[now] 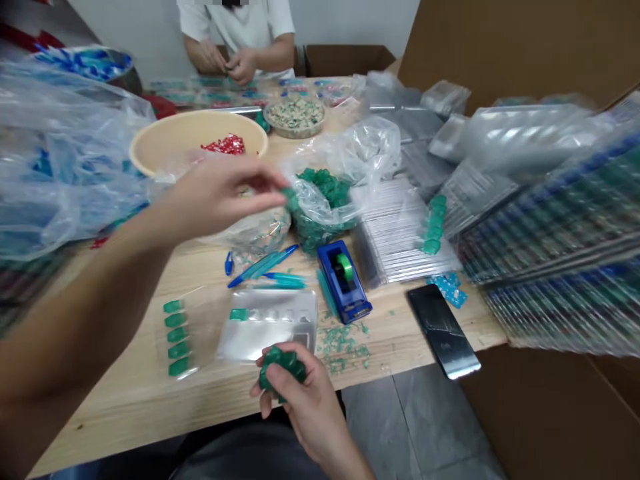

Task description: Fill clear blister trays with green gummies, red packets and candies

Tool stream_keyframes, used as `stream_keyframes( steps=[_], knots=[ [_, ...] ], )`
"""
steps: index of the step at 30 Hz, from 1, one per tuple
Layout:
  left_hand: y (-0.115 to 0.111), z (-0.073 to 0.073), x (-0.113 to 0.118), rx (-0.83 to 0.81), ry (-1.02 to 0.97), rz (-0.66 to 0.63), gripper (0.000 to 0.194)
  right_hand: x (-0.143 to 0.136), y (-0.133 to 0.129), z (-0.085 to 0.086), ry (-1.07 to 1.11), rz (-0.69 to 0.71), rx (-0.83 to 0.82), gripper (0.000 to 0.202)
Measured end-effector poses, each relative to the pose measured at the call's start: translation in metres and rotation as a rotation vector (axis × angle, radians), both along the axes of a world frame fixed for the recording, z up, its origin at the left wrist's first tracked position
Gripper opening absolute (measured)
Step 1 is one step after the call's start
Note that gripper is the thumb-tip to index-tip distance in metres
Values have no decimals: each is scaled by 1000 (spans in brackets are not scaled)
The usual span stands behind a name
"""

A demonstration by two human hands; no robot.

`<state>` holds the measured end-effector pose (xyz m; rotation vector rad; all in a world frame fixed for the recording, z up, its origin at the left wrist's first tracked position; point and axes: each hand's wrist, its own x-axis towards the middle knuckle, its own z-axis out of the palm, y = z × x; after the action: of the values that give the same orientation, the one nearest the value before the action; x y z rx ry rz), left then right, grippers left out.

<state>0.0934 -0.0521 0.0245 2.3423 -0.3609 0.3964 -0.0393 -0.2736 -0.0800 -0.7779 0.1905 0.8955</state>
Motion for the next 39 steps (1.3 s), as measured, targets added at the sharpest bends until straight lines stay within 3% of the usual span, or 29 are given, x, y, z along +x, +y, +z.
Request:
stream_keyframes(
  steps=[3,5,7,8,10,13,15,17,19,21,27,31,35,39],
  knots=[
    [-37,23,82,83,6,146,12,-5,-2,0,15,-9,8,23],
    [-52,32,122,70,43,232,22,-7,-5,0,12,-18,13,22],
    [-59,36,137,57,56,249,28,-5,-9,0,3,-34,23,21],
    [-60,37,133,52,64,244,30,-4,-10,-1,-2,-45,28,19],
    [-57,34,106,28,82,228,29,1,-13,-1,-22,-71,43,16],
    [-45,19,32,-42,121,113,22,11,-16,2,-72,-84,74,14],
    [-38,4,-24,-60,102,-47,17,17,-16,5,-102,-82,95,16],
    [-37,-14,-75,14,67,-90,13,20,-14,7,-118,-76,108,19],
    [-42,-31,-114,53,29,-142,16,20,-12,9,-124,-53,105,19],
    [-50,-45,-138,90,-4,-152,20,18,-10,10,-132,-30,101,18],
    [-60,-60,-157,116,-39,-88,17,9,-9,9,-181,43,27,25],
    [-54,-64,-164,95,-37,-65,10,9,-6,10,-163,68,-2,15],
    [-52,-69,-170,149,-57,-64,10,10,1,11,-223,62,-122,12],
    [-52,-75,-174,180,-43,-28,5,12,0,10,-218,171,-225,17]
  ],
)
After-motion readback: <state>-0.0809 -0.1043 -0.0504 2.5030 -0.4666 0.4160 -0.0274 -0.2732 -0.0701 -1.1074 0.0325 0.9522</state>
